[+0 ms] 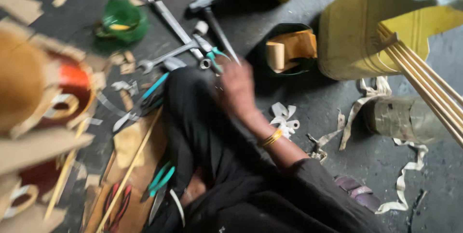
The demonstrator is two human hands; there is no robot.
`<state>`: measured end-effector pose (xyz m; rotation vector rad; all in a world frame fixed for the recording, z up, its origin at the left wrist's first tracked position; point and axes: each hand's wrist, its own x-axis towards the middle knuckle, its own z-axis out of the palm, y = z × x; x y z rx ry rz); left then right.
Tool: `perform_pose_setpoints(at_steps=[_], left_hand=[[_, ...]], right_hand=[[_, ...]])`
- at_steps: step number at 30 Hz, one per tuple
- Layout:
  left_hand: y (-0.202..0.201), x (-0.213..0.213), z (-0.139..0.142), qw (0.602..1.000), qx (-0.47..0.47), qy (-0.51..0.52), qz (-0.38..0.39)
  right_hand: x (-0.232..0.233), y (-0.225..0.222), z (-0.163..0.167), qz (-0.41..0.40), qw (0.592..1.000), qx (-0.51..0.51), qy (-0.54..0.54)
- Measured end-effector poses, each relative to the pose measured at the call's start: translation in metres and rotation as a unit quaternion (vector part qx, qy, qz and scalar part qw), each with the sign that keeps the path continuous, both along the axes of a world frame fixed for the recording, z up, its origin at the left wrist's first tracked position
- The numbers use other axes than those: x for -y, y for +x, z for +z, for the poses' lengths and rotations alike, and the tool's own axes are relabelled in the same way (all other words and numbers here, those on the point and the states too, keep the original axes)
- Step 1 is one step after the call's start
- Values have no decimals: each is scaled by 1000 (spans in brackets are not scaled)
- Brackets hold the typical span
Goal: The person sits on the floor of a workshop and winds copper wire by hand onto transformer coil bobbins mounted on a wooden frame, guiding the wire around the coil and pulling it taut. They occasionally use pliers to cut or grip the wire and adjust the wound coils.
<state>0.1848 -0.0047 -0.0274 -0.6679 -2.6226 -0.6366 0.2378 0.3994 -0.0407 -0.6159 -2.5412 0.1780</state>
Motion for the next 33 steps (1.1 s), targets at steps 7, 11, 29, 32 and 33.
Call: perform_pose_setpoints(at_steps=[7,11,29,32,33], left_hand=[[-13,-93,-4,991,22,-22,-133],[-6,-121,3,983,47,-85,-158],[-7,-206,12,969,119,-144,-163],[-7,-224,30,971,136,-104,-170],[-8,-232,38,965,140,-61,-211]], right_hand=[[-132,68,-33,-339,919,53,-197],[-142,95,-41,-247,881,-132,-381],[-156,177,98,-345,830,-436,-52],[-146,183,108,-387,808,-439,-71],[-144,183,112,-389,808,-435,-74]])
